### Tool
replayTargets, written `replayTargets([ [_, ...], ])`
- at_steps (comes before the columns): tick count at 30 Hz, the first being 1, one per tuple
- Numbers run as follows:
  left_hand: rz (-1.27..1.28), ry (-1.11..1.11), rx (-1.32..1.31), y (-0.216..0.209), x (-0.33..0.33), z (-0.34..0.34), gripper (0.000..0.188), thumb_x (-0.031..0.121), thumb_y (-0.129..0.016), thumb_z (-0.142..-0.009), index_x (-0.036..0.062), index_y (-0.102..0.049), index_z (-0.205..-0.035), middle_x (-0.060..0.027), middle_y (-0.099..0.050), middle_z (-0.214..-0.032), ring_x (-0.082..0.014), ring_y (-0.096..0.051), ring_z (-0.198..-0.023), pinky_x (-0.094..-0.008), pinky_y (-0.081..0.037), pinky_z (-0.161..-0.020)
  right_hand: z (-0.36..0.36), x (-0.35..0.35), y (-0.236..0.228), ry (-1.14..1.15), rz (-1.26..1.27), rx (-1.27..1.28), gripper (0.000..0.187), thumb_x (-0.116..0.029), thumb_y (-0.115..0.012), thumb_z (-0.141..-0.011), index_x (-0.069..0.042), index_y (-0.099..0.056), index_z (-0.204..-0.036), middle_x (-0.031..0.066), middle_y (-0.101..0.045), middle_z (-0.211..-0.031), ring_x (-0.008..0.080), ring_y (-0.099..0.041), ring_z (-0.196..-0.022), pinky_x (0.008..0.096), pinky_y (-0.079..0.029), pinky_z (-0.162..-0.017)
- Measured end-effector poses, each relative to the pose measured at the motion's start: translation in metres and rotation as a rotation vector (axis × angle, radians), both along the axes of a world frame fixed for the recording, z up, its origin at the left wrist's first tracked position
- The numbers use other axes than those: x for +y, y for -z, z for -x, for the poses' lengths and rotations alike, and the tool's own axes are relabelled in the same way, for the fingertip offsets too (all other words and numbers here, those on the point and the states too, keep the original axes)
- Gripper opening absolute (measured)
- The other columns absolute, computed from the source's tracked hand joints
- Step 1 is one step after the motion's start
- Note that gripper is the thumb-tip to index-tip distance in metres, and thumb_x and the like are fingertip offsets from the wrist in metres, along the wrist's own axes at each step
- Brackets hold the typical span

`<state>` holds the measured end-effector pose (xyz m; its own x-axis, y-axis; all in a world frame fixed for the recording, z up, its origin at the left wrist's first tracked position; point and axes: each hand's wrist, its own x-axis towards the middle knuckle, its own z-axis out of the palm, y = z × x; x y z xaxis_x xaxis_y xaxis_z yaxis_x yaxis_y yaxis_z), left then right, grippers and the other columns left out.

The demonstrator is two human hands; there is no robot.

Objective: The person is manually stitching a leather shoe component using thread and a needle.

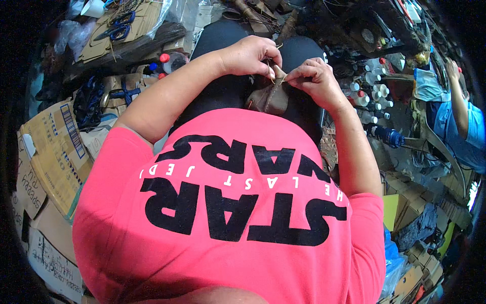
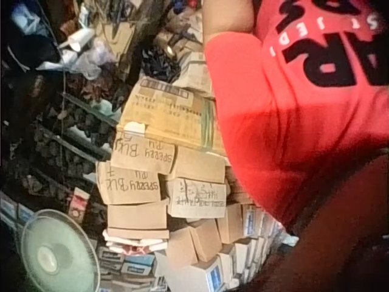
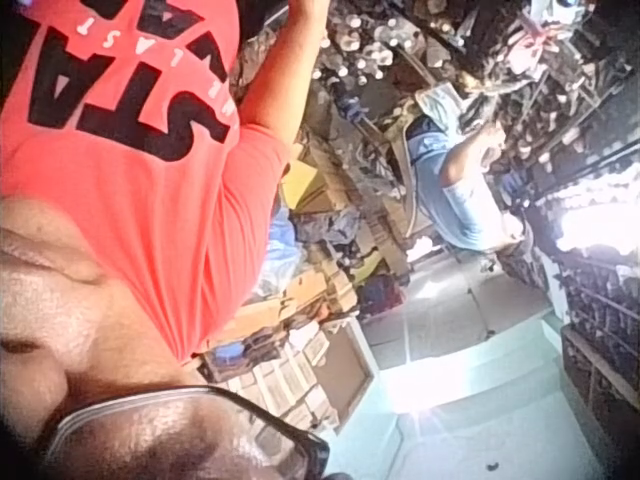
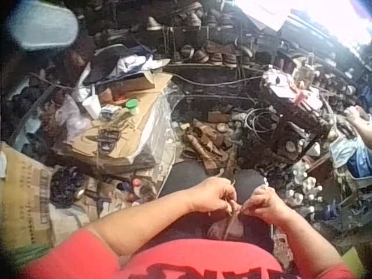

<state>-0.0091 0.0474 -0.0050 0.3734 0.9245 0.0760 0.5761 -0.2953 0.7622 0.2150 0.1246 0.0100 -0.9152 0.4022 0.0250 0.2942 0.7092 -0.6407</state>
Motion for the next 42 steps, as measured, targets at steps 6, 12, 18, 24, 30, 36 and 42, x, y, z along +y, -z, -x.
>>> replayTargets([
  [6,0.021,-0.058,-0.052,0.010,0.003,0.000,0.027,0.015,-0.079,-0.065,0.0055,-0.068,-0.088,-0.0085,-0.061,-0.082,-0.0223,-0.061,-0.078,-0.0324,-0.048,-0.069,0.004,-0.017,0.012,0.161,0.023,0.109,0.010,-0.013,-0.075,-0.071,-0.015,-0.072,-0.080,0.0007,-0.058,-0.068,0.0184,-0.053,-0.074,0.0314,-0.042,-0.070],
  [12,0.031,-0.025,-0.013,0.004,0.000,0.011,0.030,0.015,-0.079,-0.064,0.0064,-0.069,-0.091,-0.0080,-0.060,-0.081,-0.0216,-0.061,-0.077,-0.0318,-0.047,-0.068,0.005,-0.018,0.002,0.106,-0.027,0.081,0.012,-0.014,-0.073,-0.074,-0.018,-0.072,-0.086,-0.0005,-0.057,-0.073,0.0192,-0.052,-0.082,0.0338,-0.037,-0.082],
  [18,0.067,-0.029,-0.003,0.000,-0.002,0.013,0.031,0.016,-0.079,-0.064,0.0072,-0.069,-0.093,-0.0073,-0.059,-0.081,-0.0213,-0.059,-0.077,-0.0315,-0.046,-0.067,0.008,-0.023,-0.016,0.058,-0.255,-0.060,0.010,-0.019,-0.071,-0.077,-0.021,-0.072,-0.087,-0.0017,-0.056,-0.074,0.0189,-0.052,-0.087,0.0385,-0.032,-0.090],
  [24,0.091,-0.020,0.003,-0.002,-0.001,0.013,0.031,0.015,-0.078,-0.064,0.0072,-0.069,-0.093,-0.0071,-0.059,-0.081,-0.0202,-0.058,-0.076,-0.0314,-0.046,-0.067,0.011,-0.017,-0.009,0.074,-0.140,-0.023,0.009,-0.019,-0.073,-0.075,-0.019,-0.072,-0.084,-0.0015,-0.059,-0.076,0.0183,-0.053,-0.088,0.0368,-0.032,-0.089],
  [30,0.100,-0.013,-0.043,0.002,-0.002,0.014,0.030,0.013,-0.078,-0.064,0.0072,-0.069,-0.092,-0.0068,-0.058,-0.081,-0.0202,-0.059,-0.077,-0.0314,-0.046,-0.067,0.020,-0.025,0.009,0.139,-0.045,0.070,0.012,-0.019,-0.076,-0.070,-0.017,-0.071,-0.082,-0.0011,-0.059,-0.073,0.0197,-0.054,-0.083,0.0350,-0.032,-0.084],
  [36,0.051,-0.022,-0.053,0.004,-0.002,0.012,0.028,0.013,-0.078,-0.063,0.0069,-0.069,-0.089,-0.0064,-0.058,-0.080,-0.0204,-0.058,-0.076,-0.0316,-0.046,-0.067,0.007,-0.016,0.007,0.086,-0.134,0.140,0.015,-0.014,-0.076,-0.068,-0.016,-0.072,-0.082,-0.0016,-0.057,-0.070,0.0189,-0.052,-0.077,0.0328,-0.037,-0.075],
  [42,-0.065,-0.118,0.000,-0.005,-0.019,0.015,0.033,0.015,-0.076,-0.068,0.0072,-0.063,-0.098,-0.0061,-0.058,-0.081,-0.0201,-0.058,-0.076,-0.0324,-0.046,-0.067,0.018,-0.031,0.001,0.085,-0.179,0.128,0.014,-0.017,-0.075,-0.071,-0.018,-0.072,-0.085,-0.0002,-0.056,-0.071,0.0218,-0.052,-0.081,0.0356,-0.037,-0.079],
])
